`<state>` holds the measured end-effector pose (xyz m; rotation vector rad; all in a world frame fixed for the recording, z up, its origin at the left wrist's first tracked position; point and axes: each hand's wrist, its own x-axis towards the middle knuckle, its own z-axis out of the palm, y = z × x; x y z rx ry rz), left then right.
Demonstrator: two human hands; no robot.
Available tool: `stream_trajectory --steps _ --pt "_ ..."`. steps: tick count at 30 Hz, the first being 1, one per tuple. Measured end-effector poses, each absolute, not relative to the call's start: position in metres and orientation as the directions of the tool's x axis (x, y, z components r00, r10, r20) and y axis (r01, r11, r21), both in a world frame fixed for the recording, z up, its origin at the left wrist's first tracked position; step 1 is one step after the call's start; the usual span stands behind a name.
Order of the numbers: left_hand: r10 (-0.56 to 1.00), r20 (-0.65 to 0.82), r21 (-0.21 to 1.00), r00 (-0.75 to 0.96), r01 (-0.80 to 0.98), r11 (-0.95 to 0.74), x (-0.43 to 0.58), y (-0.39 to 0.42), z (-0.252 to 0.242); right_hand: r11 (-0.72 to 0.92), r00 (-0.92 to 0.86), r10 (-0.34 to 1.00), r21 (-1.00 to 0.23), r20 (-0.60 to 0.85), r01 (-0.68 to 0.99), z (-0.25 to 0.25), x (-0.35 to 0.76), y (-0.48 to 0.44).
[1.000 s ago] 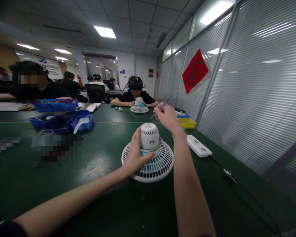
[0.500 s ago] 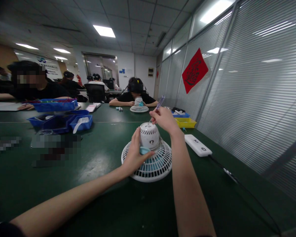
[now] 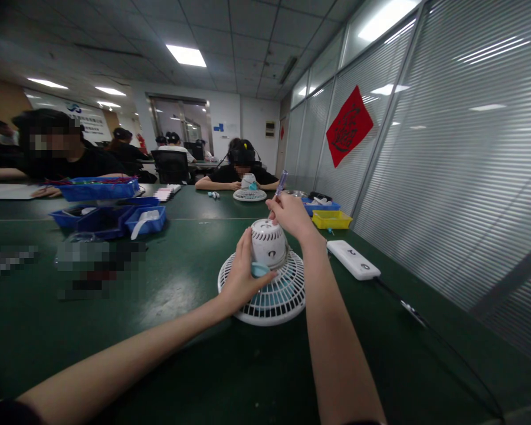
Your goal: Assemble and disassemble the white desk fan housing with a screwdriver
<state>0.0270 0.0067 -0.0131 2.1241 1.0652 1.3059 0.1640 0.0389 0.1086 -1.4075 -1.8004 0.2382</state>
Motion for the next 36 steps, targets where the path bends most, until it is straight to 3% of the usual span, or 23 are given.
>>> stream_trajectory --steps 12,36 --pt "0.791 0.546 0.690 0.275 0.389 -0.611 0.0269 0.0052 -0.0117 0.359 -0.045 0.843 -0.499 0.535 0.789 0.1103 0.1590 0.0358" --pt "0.779 0.569 0.669 0.266 0.402 -0.625 0.0274 0.0069 -0.0144 0.374 0.017 0.839 -0.600 0.544 0.707 0.1060 0.1636 0.0430"
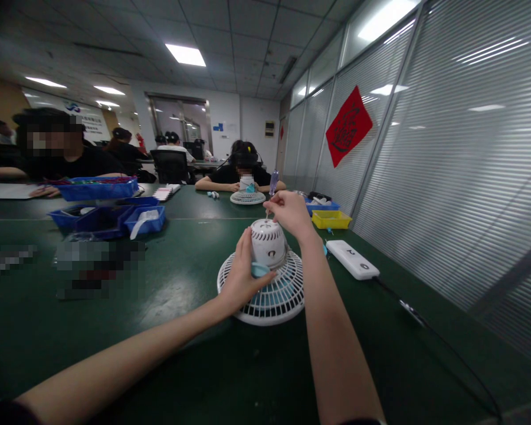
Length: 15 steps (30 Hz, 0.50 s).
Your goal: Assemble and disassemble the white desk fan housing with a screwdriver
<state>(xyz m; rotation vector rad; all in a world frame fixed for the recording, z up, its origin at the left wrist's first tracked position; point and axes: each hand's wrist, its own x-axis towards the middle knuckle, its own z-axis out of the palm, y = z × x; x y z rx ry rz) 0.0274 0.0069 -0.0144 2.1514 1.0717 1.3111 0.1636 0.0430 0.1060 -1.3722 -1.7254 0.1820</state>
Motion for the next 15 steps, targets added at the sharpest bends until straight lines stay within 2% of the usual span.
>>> stream_trajectory --steps 5,11,15 --pt "0.791 0.548 0.683 0.271 0.401 -0.611 0.0268 0.0061 -0.0133 0.408 -0.029 0.838 -0.589 0.545 0.698 0.1063 0.1642 0.0426" --pt "0.793 0.545 0.692 0.272 0.389 -0.608 0.0265 0.0053 -0.0120 0.383 -0.016 0.814 -0.516 0.581 0.766 0.1070 0.1638 0.0402" --pt "0.794 0.544 0.692 0.272 0.390 -0.608 0.0264 0.0059 -0.0129 0.389 0.011 0.821 -0.573 0.571 0.721 0.1064 0.1638 0.0414"
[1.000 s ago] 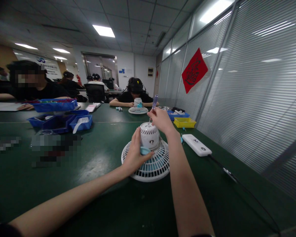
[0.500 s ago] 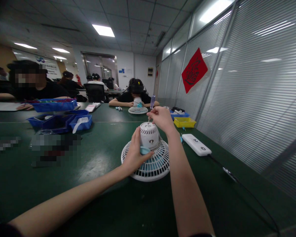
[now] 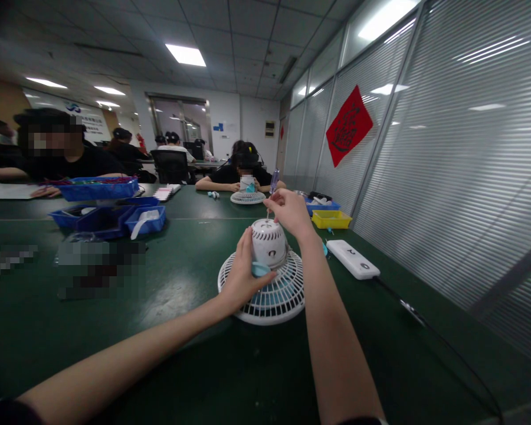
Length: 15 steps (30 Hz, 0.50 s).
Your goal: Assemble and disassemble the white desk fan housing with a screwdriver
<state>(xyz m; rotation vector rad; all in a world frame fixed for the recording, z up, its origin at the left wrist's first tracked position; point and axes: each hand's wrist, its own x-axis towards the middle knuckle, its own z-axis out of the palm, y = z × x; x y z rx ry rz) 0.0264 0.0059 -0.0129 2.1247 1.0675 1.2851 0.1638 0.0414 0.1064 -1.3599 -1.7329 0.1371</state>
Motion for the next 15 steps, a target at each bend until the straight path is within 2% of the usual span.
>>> stream_trajectory --steps 4,15 --pt "0.784 0.558 0.685 0.273 0.382 -0.620 0.0262 0.0061 -0.0127 0.367 0.051 0.838 -0.630 0.544 0.684 0.1061 0.1626 0.0427" --pt "0.773 0.574 0.675 0.271 0.378 -0.633 0.0271 0.0074 -0.0139 0.361 0.027 0.858 -0.640 0.513 0.679 0.1112 0.1568 0.0379"
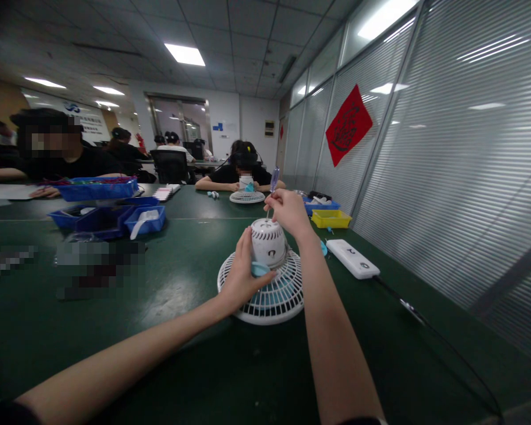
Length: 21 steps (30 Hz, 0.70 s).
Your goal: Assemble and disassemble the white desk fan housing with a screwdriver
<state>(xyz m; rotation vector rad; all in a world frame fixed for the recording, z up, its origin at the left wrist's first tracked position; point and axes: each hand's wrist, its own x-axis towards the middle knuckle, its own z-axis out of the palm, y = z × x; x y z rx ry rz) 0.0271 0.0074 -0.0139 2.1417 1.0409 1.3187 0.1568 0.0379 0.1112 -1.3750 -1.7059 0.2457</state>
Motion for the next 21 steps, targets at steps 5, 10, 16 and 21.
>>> stream_trajectory --steps 5,10,16,21 --pt "0.784 0.562 0.689 0.263 0.375 -0.620 0.0267 0.0062 -0.0123 0.372 0.024 0.819 -0.562 0.573 0.738 0.1101 0.1576 0.0372" --pt "0.795 0.541 0.691 0.274 0.394 -0.606 0.0263 0.0042 -0.0112 0.382 0.046 0.818 -0.602 0.574 0.701 0.1081 0.1574 0.0392" --pt "0.799 0.536 0.695 0.273 0.394 -0.601 0.0262 0.0041 -0.0106 0.381 0.068 0.833 -0.658 0.550 0.649 0.1082 0.1568 0.0418" --pt "0.796 0.545 0.704 0.265 0.371 -0.605 0.0263 0.0049 -0.0112 0.395 0.035 0.843 -0.662 0.536 0.637 0.1093 0.1561 0.0404"
